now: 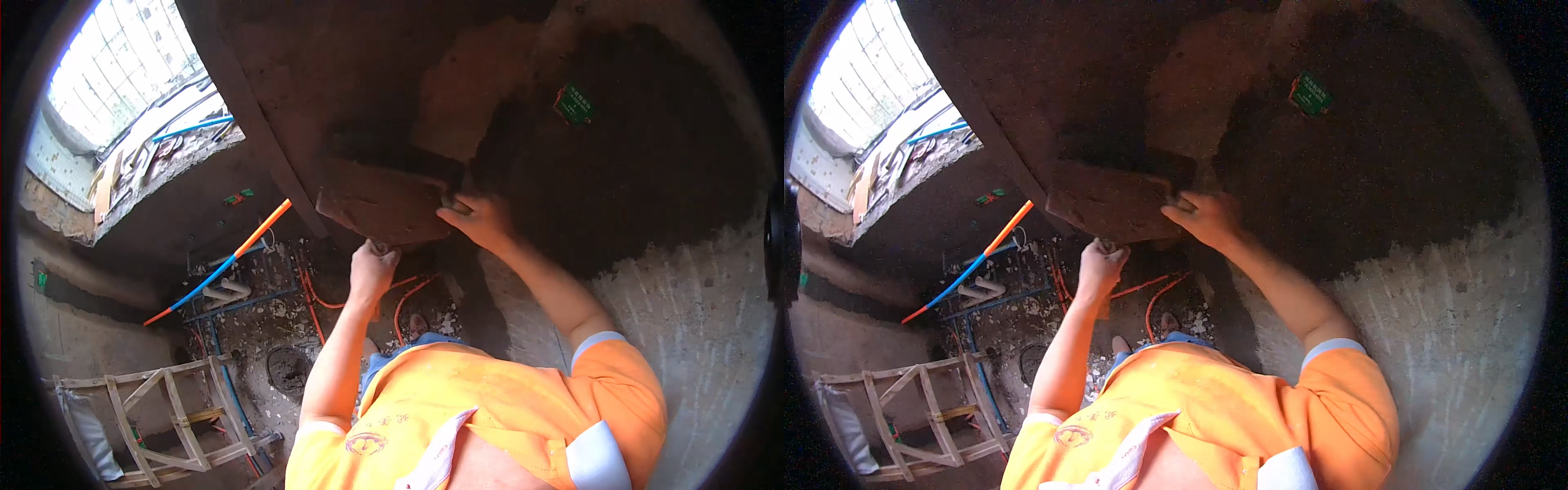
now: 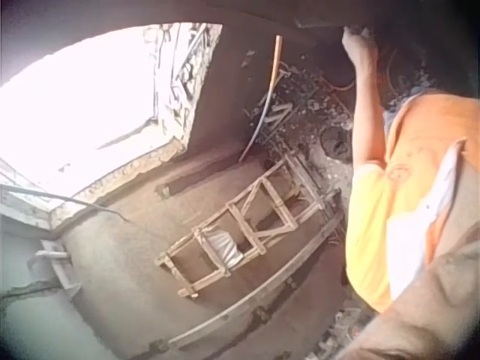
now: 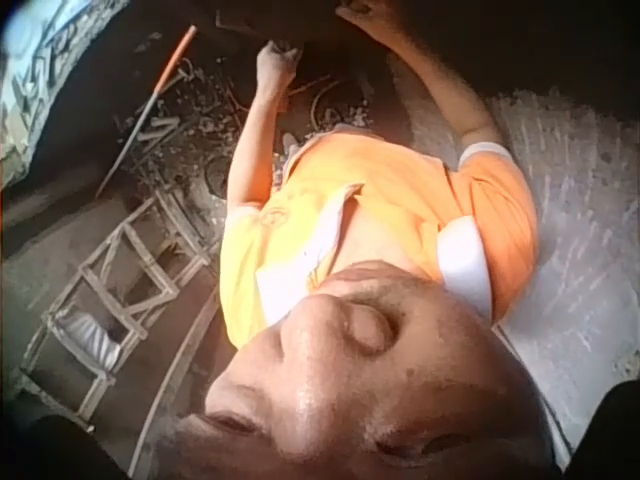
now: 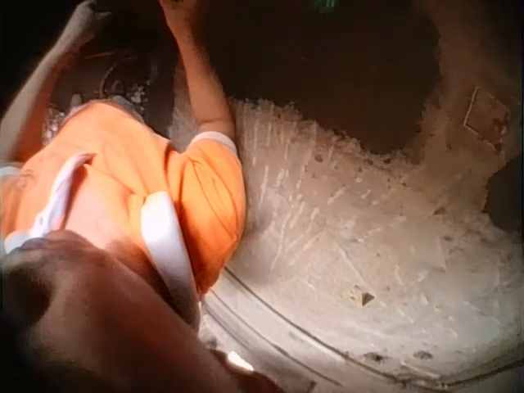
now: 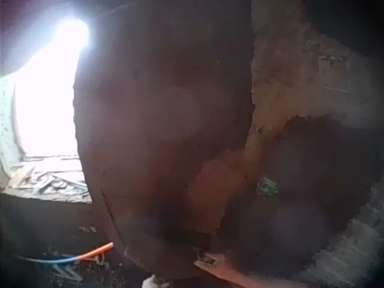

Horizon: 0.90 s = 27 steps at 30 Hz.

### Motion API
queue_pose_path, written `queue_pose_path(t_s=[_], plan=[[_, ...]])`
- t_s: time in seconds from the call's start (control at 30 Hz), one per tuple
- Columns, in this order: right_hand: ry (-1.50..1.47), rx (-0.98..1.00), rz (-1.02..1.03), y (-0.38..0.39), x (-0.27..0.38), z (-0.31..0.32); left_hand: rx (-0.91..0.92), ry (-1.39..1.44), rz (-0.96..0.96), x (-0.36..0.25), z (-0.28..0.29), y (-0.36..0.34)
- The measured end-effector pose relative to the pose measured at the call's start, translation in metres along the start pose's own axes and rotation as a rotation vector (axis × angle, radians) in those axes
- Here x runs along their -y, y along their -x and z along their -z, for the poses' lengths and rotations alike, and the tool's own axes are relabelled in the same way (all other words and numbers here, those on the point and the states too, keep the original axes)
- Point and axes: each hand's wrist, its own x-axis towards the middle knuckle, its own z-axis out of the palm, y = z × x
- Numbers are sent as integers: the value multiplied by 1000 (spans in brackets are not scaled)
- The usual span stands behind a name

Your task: Applying mortar to an interior wall using a trowel and a hawk.

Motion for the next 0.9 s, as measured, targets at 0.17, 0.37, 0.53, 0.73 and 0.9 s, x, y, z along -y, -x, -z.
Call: queue_pose_path(t_s=[0.17, 0.37, 0.53, 0.73, 0.9], plan=[[305, 81, 224, -14, -20, 54, 78, 74, -245, -9, 32, -10], [259, -177, 380, -68, -48, 58, 51, -524, -205, -40, -6, 9], [298, 176, 201, -163, -70, 47, 64, 235, -111, 2, -71, -26], [334, 298, 252, -250, -60, 97, 20, 405, 73, -21, -109, -44], [247, 222, 230, -266, -43, 156, -95, 408, 24, -34, -117, -49]])
